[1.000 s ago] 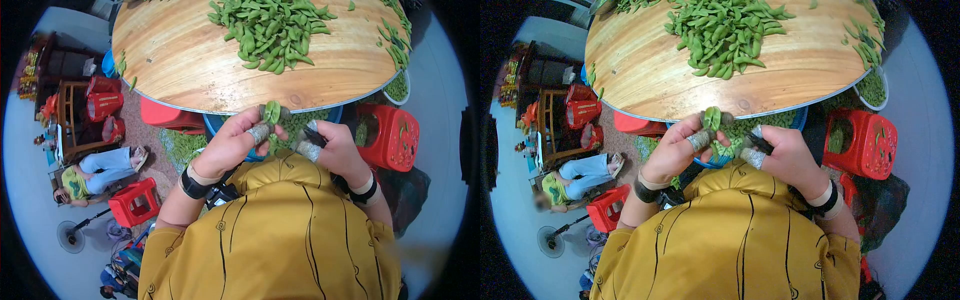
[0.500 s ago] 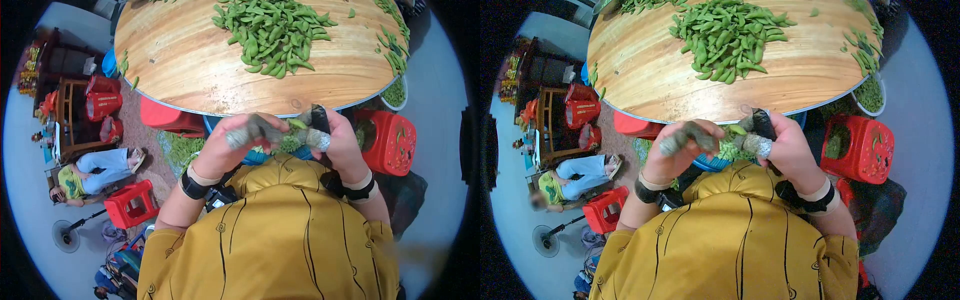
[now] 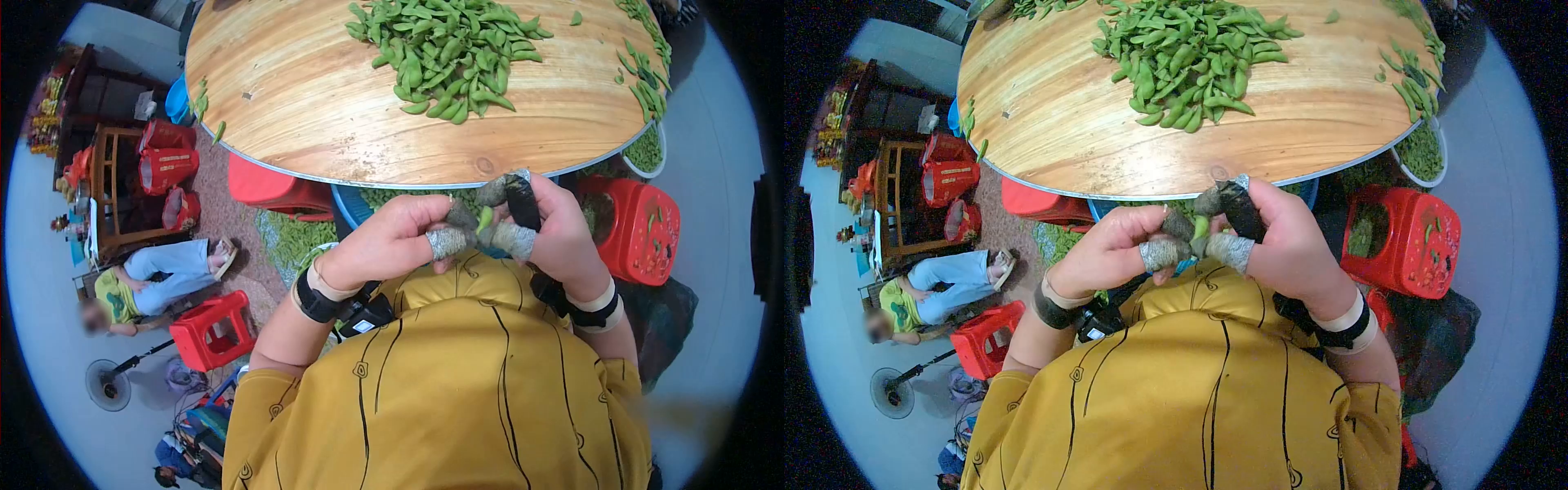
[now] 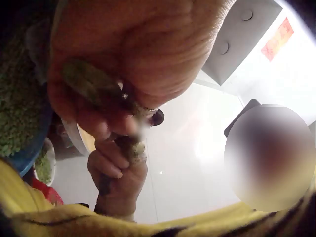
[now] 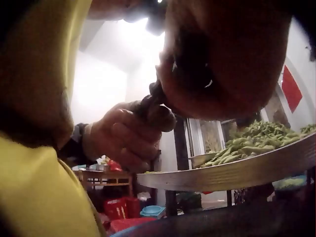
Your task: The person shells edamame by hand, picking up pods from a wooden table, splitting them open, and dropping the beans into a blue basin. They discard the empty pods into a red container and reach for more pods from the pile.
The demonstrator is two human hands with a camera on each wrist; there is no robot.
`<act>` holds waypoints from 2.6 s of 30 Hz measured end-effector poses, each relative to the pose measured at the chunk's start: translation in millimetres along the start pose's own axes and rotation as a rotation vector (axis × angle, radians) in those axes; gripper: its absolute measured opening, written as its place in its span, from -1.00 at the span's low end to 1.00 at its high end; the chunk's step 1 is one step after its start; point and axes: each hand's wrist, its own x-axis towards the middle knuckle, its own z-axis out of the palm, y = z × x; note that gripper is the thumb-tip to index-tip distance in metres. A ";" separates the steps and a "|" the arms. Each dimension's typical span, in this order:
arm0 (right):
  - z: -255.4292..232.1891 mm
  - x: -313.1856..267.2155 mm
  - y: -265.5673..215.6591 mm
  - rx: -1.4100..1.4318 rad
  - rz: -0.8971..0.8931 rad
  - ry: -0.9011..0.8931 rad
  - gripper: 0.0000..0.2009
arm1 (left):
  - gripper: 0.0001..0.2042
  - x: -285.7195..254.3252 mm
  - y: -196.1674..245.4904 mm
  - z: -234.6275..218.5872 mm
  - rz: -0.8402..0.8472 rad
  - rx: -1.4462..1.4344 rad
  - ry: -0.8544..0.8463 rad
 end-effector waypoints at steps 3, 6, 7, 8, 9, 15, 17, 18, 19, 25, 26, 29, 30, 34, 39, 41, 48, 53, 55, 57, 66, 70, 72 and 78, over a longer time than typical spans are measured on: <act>-3.2 -0.1 -9.7 0.010 0.217 -0.023 -0.71 | -0.78 -0.7 4.8 1.7 -0.035 0.009 -0.038; 1.6 -0.6 -8.6 0.012 0.158 0.024 -0.71 | -0.77 5.1 -0.4 5.6 -0.001 0.035 0.092; 2.7 -0.2 -11.8 0.011 0.175 0.057 -0.70 | -0.77 7.7 -3.7 5.7 0.079 0.090 0.153; 3.1 -0.7 -13.7 0.009 0.192 0.089 -0.68 | -0.78 9.3 -7.0 5.2 0.160 0.143 0.213; 3.1 -2.5 -13.6 0.008 0.190 0.091 -0.68 | -0.78 9.6 -10.5 2.9 0.161 0.145 0.211; 3.2 -7.4 -8.4 0.047 0.118 -0.064 -0.61 | -0.77 11.8 -11.5 1.9 0.188 0.198 0.253; 3.8 -6.1 -11.1 0.051 0.146 -0.057 -0.60 | -0.77 12.8 -13.8 1.8 0.168 0.203 0.258; 3.9 -5.5 -12.2 0.059 0.179 -0.050 -0.59 | -0.77 13.0 -15.2 2.0 0.171 0.204 0.258; 3.7 -4.8 -11.8 0.057 0.177 -0.049 -0.59 | -0.77 13.1 -17.0 2.1 0.179 0.212 0.271; 3.4 0.3 -12.7 0.093 0.182 -0.042 -0.59 | -0.73 11.5 -13.8 -2.4 0.321 0.718 0.324; 3.8 3.0 -16.7 0.082 0.256 -0.041 -0.61 | -0.72 11.0 -12.1 -1.4 0.428 1.006 0.396; 2.3 7.5 -13.9 0.158 0.362 -0.040 -0.64 | -0.79 8.5 -7.1 -0.1 0.435 1.355 0.392; 2.0 7.7 -12.0 0.243 0.395 -0.046 -0.66 | -0.79 9.9 -8.8 0.6 0.436 1.354 0.388; 3.8 5.4 -19.7 0.543 0.461 -0.107 -0.69 | -0.89 9.4 -13.9 -7.3 0.138 -0.082 0.167; 4.3 7.4 -14.5 0.348 0.436 -0.049 -0.71 | -0.90 10.5 -15.4 -5.0 0.086 0.173 0.227; 4.0 7.2 -11.5 0.314 0.423 -0.069 -0.71 | -0.90 8.2 -10.9 -4.3 0.132 0.518 0.257; 9.5 5.3 -13.6 0.193 0.375 -0.029 -0.69 | -0.78 10.8 -11.1 9.7 0.535 1.387 0.543; 11.3 -0.1 -2.3 -0.014 0.221 -0.026 -0.67 | -0.86 9.9 -12.1 6.3 0.255 0.714 0.370; 11.6 -1.8 1.9 -0.122 0.061 -0.006 -0.66 | -0.83 7.9 -17.1 -2.0 0.087 0.278 0.283; 9.5 -2.5 -0.9 -0.006 0.100 -0.067 -0.64 | -0.79 6.3 -19.1 -4.3 -0.085 -0.161 0.194; 0.1 -9.5 15.4 -0.422 0.001 -0.006 -0.66 | -0.83 -0.6 -13.3 -4.3 -0.077 0.078 0.139; 3.6 -9.2 12.1 -0.514 -0.138 0.103 -0.76 | -0.79 0.9 -18.1 0.3 -0.087 0.182 0.141; 7.4 -6.6 9.8 -0.636 -0.142 0.065 -0.81 | -0.79 1.5 -15.9 6.7 -0.027 0.154 0.089; 12.8 2.1 21.4 -0.732 -0.314 0.051 -0.76 | -0.75 3.2 -18.9 0.1 -0.203 0.071 0.016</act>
